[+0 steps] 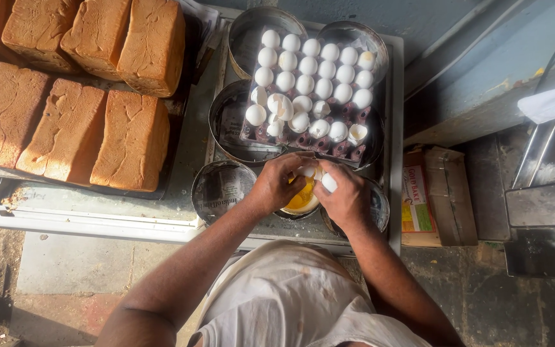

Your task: The recorder is cracking a large number of eggs from a tray into a small white bowl and periodically emptying the bowl into a larger container.

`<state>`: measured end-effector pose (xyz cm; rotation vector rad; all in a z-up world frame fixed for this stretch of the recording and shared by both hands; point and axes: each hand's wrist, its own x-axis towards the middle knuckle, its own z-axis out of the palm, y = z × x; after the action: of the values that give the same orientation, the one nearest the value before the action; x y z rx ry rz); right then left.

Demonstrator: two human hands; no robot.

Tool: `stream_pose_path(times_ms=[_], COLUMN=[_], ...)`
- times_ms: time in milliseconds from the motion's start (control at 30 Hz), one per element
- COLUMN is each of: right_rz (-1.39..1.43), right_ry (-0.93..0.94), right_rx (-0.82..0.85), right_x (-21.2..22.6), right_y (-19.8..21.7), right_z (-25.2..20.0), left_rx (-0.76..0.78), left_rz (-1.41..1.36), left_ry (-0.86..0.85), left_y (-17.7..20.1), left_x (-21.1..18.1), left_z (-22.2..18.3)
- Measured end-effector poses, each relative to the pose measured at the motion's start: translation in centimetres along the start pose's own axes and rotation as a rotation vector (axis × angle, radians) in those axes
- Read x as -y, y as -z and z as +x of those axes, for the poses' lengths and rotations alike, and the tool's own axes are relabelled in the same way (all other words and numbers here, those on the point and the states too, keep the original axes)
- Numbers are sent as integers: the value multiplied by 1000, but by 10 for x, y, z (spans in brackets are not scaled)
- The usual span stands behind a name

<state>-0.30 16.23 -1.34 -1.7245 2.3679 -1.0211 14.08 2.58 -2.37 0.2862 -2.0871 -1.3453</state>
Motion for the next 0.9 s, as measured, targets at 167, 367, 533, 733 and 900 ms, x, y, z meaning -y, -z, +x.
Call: stream_pose_path(times_ms=[167,367,533,733,900], right_rz=[-16,51,190,195,-188], right_ry=[8,10,-341,-88,-129], right_rx=[8,-41,9,-282,-123], right_x=[4,9,-4,-22,-31], right_y=[0,4,-1,30,44], right_z=[-2,-1,9,68,97], left_rx=[79,71,42,50,-353], left_rz=[-51,23,58,-195,333], left_ry=[191,106,39,206,33], left_y=[4,4,-8,-43,-64], left_x=[-11,-19,-12,34,101], left_z=[3,6,30,121,125])
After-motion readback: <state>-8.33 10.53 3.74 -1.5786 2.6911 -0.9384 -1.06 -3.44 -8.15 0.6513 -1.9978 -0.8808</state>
